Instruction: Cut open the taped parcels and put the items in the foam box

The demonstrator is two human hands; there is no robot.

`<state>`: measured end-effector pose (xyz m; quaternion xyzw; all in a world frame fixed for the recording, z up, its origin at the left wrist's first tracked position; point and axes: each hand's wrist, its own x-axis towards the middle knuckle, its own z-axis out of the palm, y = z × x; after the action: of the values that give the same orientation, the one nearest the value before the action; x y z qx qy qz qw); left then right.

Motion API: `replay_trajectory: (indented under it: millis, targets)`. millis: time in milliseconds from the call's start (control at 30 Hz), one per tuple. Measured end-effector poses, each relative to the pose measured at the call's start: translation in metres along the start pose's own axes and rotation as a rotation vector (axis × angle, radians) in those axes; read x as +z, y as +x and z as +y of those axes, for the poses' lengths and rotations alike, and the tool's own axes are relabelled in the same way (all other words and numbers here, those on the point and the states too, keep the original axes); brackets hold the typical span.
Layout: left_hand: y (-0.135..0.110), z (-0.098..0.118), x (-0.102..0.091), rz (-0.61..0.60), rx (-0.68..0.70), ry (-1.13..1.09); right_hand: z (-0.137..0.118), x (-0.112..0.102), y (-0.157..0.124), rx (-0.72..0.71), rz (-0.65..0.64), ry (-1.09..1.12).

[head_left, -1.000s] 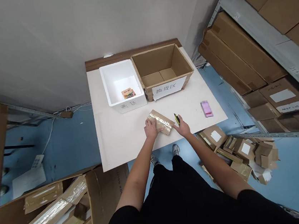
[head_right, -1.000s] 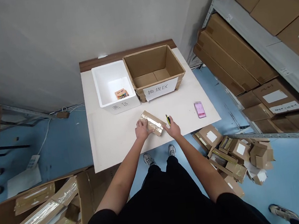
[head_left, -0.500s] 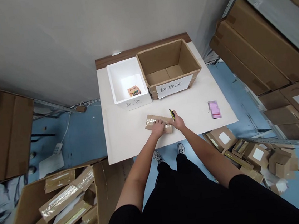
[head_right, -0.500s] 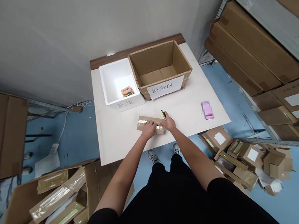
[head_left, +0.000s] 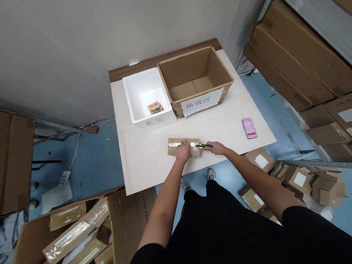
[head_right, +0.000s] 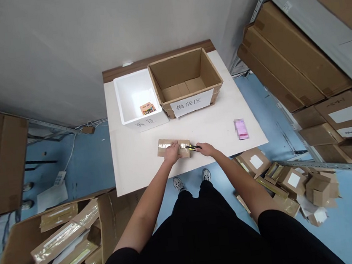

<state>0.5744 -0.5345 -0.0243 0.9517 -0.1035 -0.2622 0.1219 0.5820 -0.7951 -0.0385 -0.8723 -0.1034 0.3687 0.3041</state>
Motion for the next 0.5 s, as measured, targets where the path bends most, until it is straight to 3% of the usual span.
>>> replay_trajectory:
  millis: [167,500]
  targets:
    - [0.000,0.001,0.000,-0.016,-0.012,0.001,-0.006,-0.013,0.008,0.083,0.019,-0.376]
    - [0.002,0.005,-0.004,-0.041,-0.038,-0.047,-0.005,-0.029,0.015,0.074,-0.059,-0.523]
